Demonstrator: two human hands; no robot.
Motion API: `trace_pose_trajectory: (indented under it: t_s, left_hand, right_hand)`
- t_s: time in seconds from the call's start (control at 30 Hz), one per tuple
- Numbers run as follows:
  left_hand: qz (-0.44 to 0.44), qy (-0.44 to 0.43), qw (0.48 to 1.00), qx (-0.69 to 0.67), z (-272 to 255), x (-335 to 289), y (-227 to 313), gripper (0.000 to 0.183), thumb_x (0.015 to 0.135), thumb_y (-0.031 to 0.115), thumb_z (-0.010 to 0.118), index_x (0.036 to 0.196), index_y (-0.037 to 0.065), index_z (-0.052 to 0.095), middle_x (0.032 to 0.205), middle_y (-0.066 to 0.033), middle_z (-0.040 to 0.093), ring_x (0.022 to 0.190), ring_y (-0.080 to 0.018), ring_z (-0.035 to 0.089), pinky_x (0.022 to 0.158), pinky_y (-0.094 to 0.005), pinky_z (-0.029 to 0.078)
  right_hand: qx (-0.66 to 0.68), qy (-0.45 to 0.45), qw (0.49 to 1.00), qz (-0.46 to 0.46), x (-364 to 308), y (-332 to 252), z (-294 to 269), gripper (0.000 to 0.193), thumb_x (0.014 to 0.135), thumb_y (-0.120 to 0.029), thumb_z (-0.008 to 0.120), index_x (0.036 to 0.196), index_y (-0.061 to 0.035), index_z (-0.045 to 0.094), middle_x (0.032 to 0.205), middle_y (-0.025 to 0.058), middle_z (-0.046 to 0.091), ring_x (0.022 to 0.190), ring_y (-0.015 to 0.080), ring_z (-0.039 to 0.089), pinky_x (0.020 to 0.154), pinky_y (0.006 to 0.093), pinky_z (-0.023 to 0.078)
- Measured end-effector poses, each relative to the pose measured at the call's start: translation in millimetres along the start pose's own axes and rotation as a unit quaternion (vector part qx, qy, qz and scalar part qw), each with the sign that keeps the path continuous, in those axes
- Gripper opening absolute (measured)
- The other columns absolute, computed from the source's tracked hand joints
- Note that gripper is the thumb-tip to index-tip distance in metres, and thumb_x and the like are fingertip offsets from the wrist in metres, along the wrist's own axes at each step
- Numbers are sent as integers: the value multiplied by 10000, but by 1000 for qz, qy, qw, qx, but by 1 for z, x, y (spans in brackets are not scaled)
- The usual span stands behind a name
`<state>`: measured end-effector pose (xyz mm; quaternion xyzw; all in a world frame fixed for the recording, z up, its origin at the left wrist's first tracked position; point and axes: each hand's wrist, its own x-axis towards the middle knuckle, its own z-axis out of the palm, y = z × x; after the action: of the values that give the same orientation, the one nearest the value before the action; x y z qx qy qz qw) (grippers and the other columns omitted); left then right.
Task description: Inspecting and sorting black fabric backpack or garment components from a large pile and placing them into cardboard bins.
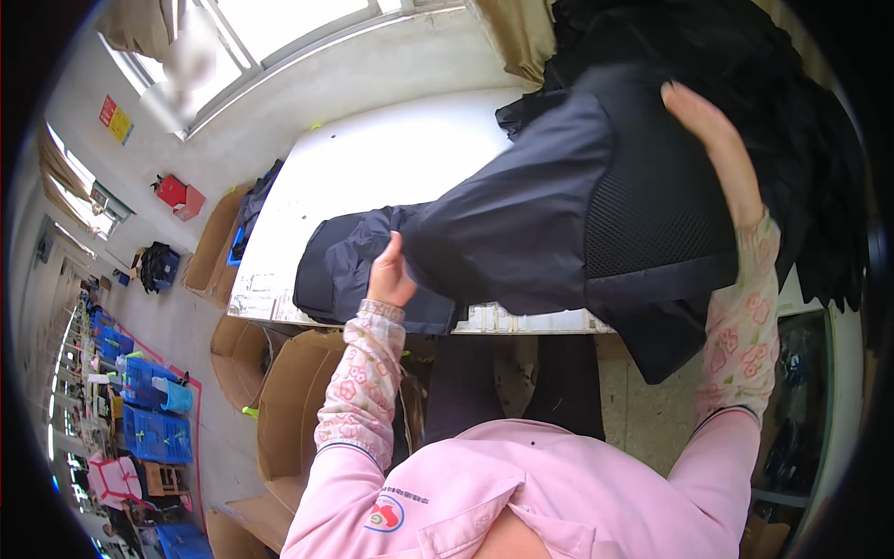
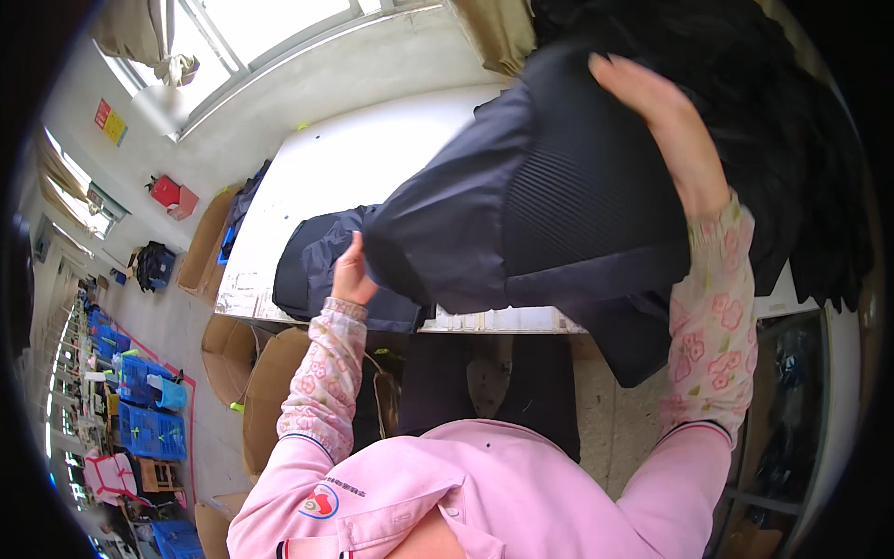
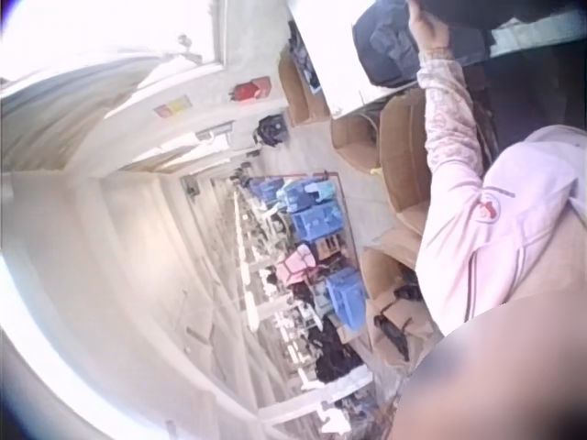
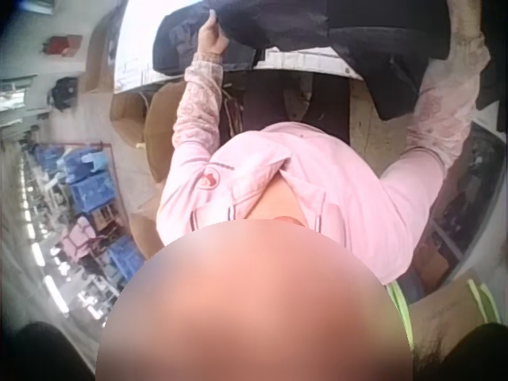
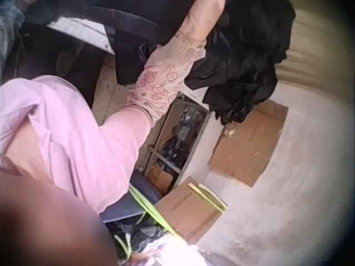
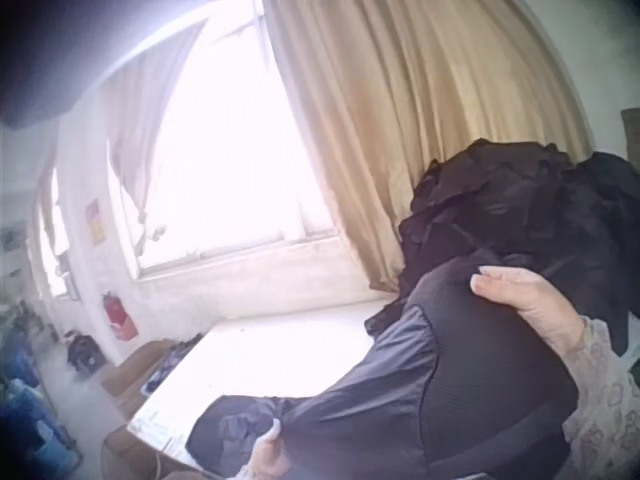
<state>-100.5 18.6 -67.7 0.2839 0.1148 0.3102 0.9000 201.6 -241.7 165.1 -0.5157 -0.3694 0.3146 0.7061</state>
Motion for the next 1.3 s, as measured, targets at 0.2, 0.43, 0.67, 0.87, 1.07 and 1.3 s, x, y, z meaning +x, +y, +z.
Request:
trace_pose_trajectory:
  t_s: [0.2,0.43,0.67,0.87,1.07,1.3]
  left_hand:
    - [-118,11,993,-26,-89,36,-122,247,963,209,512,1150,70,591,1089,-94,641,1027,-241,596,932,-383,472]
    - [-244,-84,961,-104,52,-15,-125,370,930,278,541,1206,31,553,1205,-153,583,1157,-337,522,1044,-531,377]
    - [-218,-117,967,-61,41,-15,-129,443,979,366,423,1281,50,494,1353,-174,474,1230,-351,471,1081,-490,355]
    - [-248,-111,905,-328,-23,-1,-104,287,946,332,458,979,74,580,867,-37,563,737,-205,509,795,-417,435]
    - [73,170,979,92,-16,-26,76,330,978,207,473,1293,111,502,1171,-164,603,1001,-295,640,901,-425,526]
    - [189,97,861,461,-77,-36,263,535,868,-12,596,1367,71,423,1220,-110,583,1039,-234,621,851,-370,547]
  right_hand:
    - [13,-150,969,-196,48,-23,159,346,823,-191,698,1081,26,622,810,51,640,664,110,593,576,249,468]
    - [40,-150,983,-101,50,8,222,651,715,-147,817,1209,113,482,879,133,618,662,151,585,502,266,440]
    - [79,-194,975,-72,46,14,245,659,730,-117,797,1224,133,440,901,144,613,693,180,620,543,301,496]
    - [34,-229,967,-109,47,-16,231,667,764,-148,772,1287,88,431,945,125,624,753,150,626,552,260,490]
    - [118,-250,957,-90,50,-25,157,240,909,-121,588,1063,63,571,833,90,618,664,126,618,535,217,487]
    - [-83,-128,988,12,42,182,138,511,843,-145,686,1251,23,427,806,110,672,616,131,628,474,263,481]
